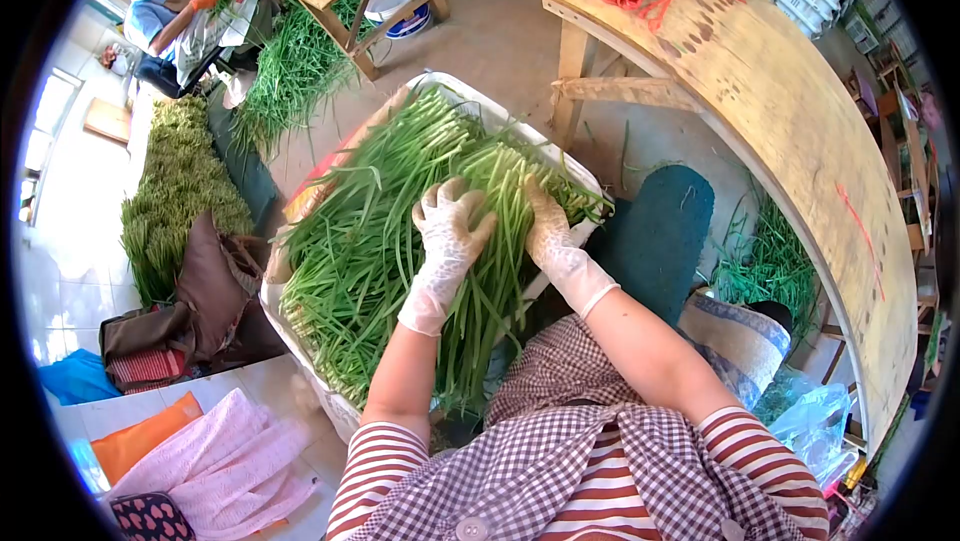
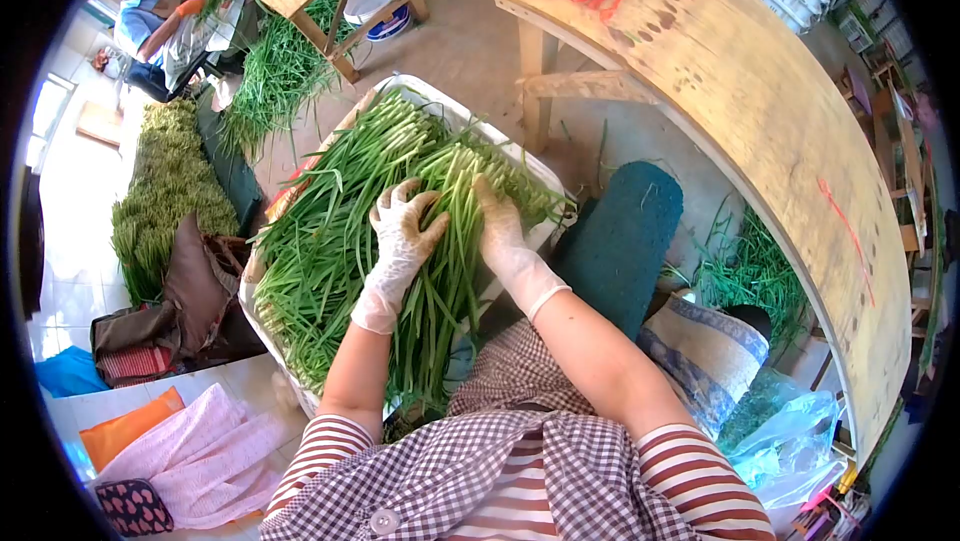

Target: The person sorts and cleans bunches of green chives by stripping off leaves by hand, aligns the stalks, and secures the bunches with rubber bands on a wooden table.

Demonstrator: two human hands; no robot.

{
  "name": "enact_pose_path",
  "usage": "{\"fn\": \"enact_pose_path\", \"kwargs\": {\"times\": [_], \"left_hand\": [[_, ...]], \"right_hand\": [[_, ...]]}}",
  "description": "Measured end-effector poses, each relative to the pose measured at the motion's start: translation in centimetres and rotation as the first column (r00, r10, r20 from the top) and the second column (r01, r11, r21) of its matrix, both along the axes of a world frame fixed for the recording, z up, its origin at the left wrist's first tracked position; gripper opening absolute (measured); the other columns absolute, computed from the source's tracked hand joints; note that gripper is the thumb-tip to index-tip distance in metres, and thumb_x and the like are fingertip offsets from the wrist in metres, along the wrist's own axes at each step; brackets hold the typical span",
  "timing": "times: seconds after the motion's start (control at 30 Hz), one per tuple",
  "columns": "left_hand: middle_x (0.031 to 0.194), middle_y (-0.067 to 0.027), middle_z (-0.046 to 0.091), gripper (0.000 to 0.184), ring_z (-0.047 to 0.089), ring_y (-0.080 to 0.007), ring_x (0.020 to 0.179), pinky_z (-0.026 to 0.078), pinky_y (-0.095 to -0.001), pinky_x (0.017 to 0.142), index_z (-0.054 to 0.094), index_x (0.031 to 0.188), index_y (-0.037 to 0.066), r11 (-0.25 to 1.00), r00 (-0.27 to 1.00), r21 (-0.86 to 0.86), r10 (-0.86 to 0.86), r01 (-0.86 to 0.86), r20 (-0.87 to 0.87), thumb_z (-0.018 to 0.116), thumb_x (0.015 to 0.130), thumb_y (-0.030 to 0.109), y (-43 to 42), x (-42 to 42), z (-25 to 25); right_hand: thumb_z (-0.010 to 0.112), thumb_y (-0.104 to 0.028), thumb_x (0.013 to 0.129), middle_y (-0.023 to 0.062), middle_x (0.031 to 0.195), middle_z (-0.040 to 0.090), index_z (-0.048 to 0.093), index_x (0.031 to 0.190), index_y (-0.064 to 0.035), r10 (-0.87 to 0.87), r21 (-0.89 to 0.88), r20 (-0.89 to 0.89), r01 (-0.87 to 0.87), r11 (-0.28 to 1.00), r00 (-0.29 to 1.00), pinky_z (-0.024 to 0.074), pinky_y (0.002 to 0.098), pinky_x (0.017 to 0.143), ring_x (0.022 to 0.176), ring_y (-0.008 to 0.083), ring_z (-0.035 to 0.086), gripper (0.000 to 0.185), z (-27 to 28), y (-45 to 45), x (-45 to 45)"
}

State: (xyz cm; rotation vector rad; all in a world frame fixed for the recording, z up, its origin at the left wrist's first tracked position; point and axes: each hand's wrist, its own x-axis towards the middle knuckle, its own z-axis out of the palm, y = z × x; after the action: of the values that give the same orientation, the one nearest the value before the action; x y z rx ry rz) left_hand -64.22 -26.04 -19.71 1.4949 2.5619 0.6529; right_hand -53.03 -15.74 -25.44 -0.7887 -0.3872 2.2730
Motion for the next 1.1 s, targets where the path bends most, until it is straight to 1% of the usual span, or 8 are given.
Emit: {"fn": "enact_pose_path", "kwargs": {"times": [0.2, 0.33, 0.43, 0.57, 0.77, 0.83, 0.93, 1.1], "left_hand": [[0.132, -0.0085, 0.051, 0.031, 0.037, -0.0312, 0.128, 0.016, -0.0519, 0.108, 0.071, 0.106, 0.017, 0.987, 0.993, 0.138, -0.090, 0.079, 0.076, 0.071, 0.082, 0.037, -0.8, -0.2, 1.0], [0.139, -0.0116, 0.043, 0.082, 0.032, -0.0363, 0.131, 0.017, -0.0545, 0.109, 0.051, 0.133, 0.012, 0.958, 0.998, 0.280, -0.057, 0.055, 0.000, 0.074, 0.069, 0.059, 0.4, -3.3, 1.9], [0.121, -0.0096, 0.061, 0.064, 0.049, -0.0281, 0.120, 0.018, -0.0545, 0.108, 0.060, 0.121, 0.012, 0.965, 0.951, 0.207, -0.211, 0.164, 0.227, 0.078, 0.069, 0.044, 0.9, -5.1, 3.0], [0.093, 0.0029, 0.067, 0.042, 0.060, -0.0199, 0.097, 0.020, -0.0553, 0.108, 0.063, 0.107, 0.016, 0.999, 0.984, 0.039, 0.016, -0.024, 0.177, 0.076, 0.069, 0.028, 2.6, -6.1, 1.5], [0.127, -0.0119, 0.057, 0.073, 0.046, -0.0279, 0.124, 0.023, -0.0468, 0.110, 0.048, 0.136, 0.011, 0.946, 0.987, 0.322, -0.085, 0.037, 0.138, 0.076, 0.070, 0.029, 3.9, -5.1, 2.5], [0.137, -0.0178, 0.048, 0.087, 0.043, -0.0301, 0.128, 0.031, -0.0392, 0.110, 0.035, 0.145, 0.006, 0.978, 0.968, 0.137, -0.182, 0.159, 0.174, 0.077, 0.073, 0.030, 4.6, -5.3, 3.4], [0.124, -0.0121, 0.060, 0.079, 0.057, -0.0176, 0.109, 0.042, -0.0275, 0.098, 0.043, 0.139, 0.002, 0.949, 0.531, 0.238, -0.313, 0.207, 0.788, 0.080, 0.070, 0.013, 6.7, -7.5, -3.3], [0.098, -0.0089, 0.069, 0.048, 0.064, -0.0179, 0.089, 0.049, -0.0303, 0.085, 0.065, 0.110, 0.004, 0.981, 0.818, 0.044, -0.183, 0.190, 0.546, 0.079, 0.066, 0.017, 7.5, -7.2, -0.6]], "right_hand": [[0.081, 0.000, 0.071, 0.0159, 0.109, 0.064, 0.050, 0.124, 0.0045, 0.097, 0.077, 0.323, -0.128, 0.989, 0.942, 0.0535, 0.0305, 0.081, 0.093, 0.0207, 0.063, 0.062, 3.1, -0.3, -1.1], [0.081, 0.004, 0.068, 0.0131, 0.109, 0.064, 0.052, 0.122, 0.0041, 0.061, 0.317, 0.296, -0.158, 0.935, 0.953, 0.0542, 0.0307, 0.083, 0.095, 0.0213, 0.064, 0.061, 2.9, -1.4, -0.7], [0.085, 0.003, 0.062, 0.0155, 0.111, 0.062, 0.044, 0.129, 0.0064, 0.032, 0.302, 0.311, -0.131, 0.944, 0.950, 0.0534, 0.0315, 0.086, 0.095, 0.0237, 0.063, 0.078, 3.2, -1.7, -0.1], [0.083, 0.005, 0.063, 0.0145, 0.111, 0.062, 0.044, 0.128, 0.0061, -0.011, 0.171, 0.402, -0.064, 0.983, 0.915, 0.0531, 0.0325, 0.084, 0.095, 0.0234, 0.063, 0.075, 3.3, -0.9, 0.5], [0.078, 0.008, 0.069, 0.0111, 0.106, 0.065, 0.053, 0.118, 0.0036, 0.018, 0.118, 0.264, -0.050, 0.992, 0.964, 0.0525, 0.0322, 0.082, 0.091, 0.0220, 0.064, 0.055, 2.4, -0.5, 0.8], [0.077, 0.006, 0.071, 0.0104, 0.105, 0.065, 0.055, 0.117, 0.0035, 0.037, 0.218, 0.217, -0.085, 0.972, 0.976, 0.0524, 0.0315, 0.083, 0.092, 0.0208, 0.063, 0.051, 2.3, -0.4, 0.0], [0.077, 0.003, 0.074, 0.0081, 0.105, 0.065, 0.059, 0.115, 0.0003, 0.020, 0.292, 0.276, -0.103, 0.951, 0.961, 0.0527, 0.0307, 0.081, 0.089, 0.0180, 0.064, 0.045, 2.5, -0.7, -1.3], [0.076, 0.008, 0.073, 0.0084, 0.103, 0.065, 0.056, 0.115, 0.0038, -0.143, 0.235, 0.468, 0.033, 0.971, 0.872, 0.0529, 0.0283, 0.081, 0.088, 0.0181, 0.063, 0.046, 2.4, -0.9, -1.1]]}}
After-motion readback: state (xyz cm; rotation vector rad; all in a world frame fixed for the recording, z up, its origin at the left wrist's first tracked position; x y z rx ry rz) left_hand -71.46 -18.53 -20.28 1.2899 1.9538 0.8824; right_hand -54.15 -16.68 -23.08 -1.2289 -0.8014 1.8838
